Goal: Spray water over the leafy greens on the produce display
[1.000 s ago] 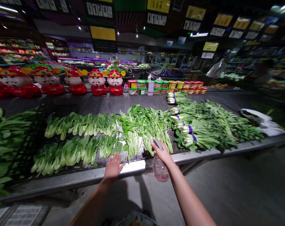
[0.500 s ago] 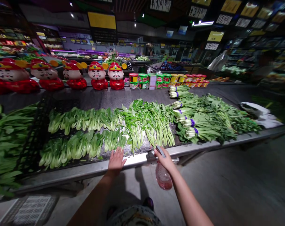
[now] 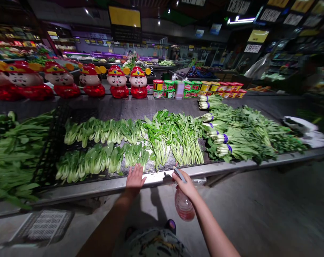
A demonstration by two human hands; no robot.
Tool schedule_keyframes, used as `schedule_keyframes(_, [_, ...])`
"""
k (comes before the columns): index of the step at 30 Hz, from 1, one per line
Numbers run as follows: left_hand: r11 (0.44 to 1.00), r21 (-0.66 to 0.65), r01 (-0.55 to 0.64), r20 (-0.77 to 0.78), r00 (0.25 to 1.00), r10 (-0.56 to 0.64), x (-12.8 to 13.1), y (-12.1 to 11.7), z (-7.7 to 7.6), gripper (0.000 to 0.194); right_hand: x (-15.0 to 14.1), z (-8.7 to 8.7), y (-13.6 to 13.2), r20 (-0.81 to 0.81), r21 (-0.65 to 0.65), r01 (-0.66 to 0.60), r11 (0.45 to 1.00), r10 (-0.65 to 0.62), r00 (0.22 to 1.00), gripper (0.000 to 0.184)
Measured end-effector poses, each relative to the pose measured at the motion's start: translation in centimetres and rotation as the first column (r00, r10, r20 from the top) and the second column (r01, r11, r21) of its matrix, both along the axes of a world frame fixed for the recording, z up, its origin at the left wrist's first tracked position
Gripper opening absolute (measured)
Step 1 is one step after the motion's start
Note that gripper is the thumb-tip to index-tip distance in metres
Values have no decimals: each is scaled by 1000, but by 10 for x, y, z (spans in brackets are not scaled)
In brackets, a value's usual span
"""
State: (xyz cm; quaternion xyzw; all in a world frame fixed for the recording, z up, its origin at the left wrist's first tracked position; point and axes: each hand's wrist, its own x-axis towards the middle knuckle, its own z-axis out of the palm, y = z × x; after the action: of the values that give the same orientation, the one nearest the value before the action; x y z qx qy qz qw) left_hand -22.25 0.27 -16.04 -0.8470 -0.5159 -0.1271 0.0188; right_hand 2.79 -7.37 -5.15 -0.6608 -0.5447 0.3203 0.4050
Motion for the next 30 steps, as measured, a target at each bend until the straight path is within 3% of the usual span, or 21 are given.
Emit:
schedule_keyframes(7, [1000, -16, -5, 20, 1000, 5, -8, 0, -4, 55, -14, -9, 0, 14, -70, -58, 996, 59, 998, 35])
schedule_keyframes(14, [999, 23, -38, -3, 999, 39, -25, 6, -9, 55, -33, -2, 4, 57, 76, -70, 995, 66, 996, 31])
schedule_keyframes(18, [998, 52, -26, 3, 1000, 26, -38, 8, -14, 56, -51, -13, 4, 78, 113, -45, 993, 36, 996, 31])
schedule_keyframes(23, [992, 123, -24, 25, 999, 21, -49, 14, -26, 56, -74, -23, 4, 97, 62, -32, 998, 26, 995, 29])
schedule_keyframes(30, [990, 129, 55, -2, 998, -55, -58, 17, -25, 56, -102, -9, 14, 144, 42, -101, 994, 94, 985, 20])
